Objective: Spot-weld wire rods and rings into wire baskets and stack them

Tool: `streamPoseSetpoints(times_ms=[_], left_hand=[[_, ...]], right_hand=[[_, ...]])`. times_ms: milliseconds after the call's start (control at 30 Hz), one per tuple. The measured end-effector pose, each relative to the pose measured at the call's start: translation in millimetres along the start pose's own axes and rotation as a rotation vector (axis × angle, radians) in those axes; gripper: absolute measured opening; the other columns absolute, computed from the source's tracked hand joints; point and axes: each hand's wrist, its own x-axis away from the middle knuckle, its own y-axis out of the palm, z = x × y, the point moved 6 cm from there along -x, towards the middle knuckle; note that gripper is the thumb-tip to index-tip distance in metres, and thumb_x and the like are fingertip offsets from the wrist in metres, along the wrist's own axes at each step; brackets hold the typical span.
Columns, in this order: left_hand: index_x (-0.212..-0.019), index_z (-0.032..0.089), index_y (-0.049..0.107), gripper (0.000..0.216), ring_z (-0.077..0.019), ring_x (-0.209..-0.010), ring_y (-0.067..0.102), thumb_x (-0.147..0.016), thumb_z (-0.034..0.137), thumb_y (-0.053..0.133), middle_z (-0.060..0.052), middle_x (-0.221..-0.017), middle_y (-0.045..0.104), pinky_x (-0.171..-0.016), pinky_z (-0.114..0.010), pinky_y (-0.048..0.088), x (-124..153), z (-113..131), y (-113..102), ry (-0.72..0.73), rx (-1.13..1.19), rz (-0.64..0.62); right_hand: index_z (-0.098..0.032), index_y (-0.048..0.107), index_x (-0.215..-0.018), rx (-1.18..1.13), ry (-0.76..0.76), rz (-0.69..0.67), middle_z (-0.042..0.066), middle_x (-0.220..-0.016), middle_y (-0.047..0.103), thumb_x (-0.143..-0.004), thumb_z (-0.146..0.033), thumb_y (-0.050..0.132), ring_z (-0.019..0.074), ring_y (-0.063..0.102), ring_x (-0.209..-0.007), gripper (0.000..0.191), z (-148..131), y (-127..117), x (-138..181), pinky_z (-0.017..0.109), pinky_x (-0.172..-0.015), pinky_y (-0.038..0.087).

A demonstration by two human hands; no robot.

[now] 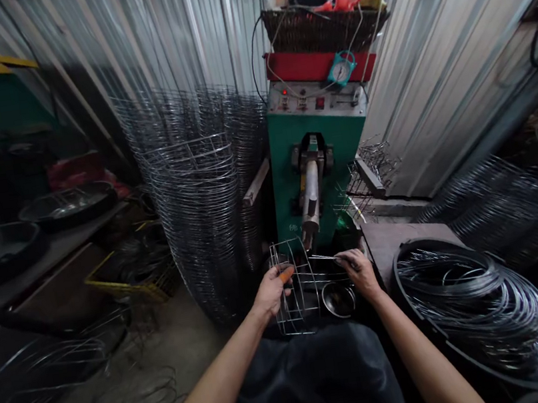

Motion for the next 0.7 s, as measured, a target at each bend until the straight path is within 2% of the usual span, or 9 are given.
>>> streamPoseSetpoints(times_ms=[200,400,700], left_hand=[[-0.077,0.015,0.061,0.043,-0.0063,-0.057,0.042,-0.047,0.038,0.079,0.002,-0.067,0.05,-0.041,-0.015,0.026,-11,-1,0,-0.017,0.033,-0.008],[-0.075,0.014,0.06,0.048,-0.0057,-0.055,0.041,-0.04,0.039,0.082,0.002,-0.066,0.049,-0.039,-0.015,0.023,-15,-2,0,-0.055,0.049,0.006],[-0.073,0.013,0.061,0.044,-0.0048,-0.052,0.039,-0.041,0.037,0.082,0.002,-0.062,0.048,-0.037,-0.014,0.021,-23,0,2,-0.052,0.063,0.0]], right_hand=[[-0.022,0.063,-0.085,-0.035,-0.015,-0.019,0.004,-0.082,0.065,-0.086,-0.032,0.052,0.0191,0.056,-0.079,0.015,12,9,-6,0.033,-0.072,0.044],[-0.023,0.063,-0.086,-0.034,-0.024,-0.018,0.004,-0.082,0.065,-0.086,-0.032,0.051,0.0191,0.056,-0.079,0.015,12,11,-10,0.033,-0.072,0.044],[-0.023,0.064,-0.086,-0.016,-0.042,-0.044,0.004,-0.082,0.065,-0.087,-0.033,0.051,0.0192,0.056,-0.079,0.016,18,15,-19,0.034,-0.071,0.044]])
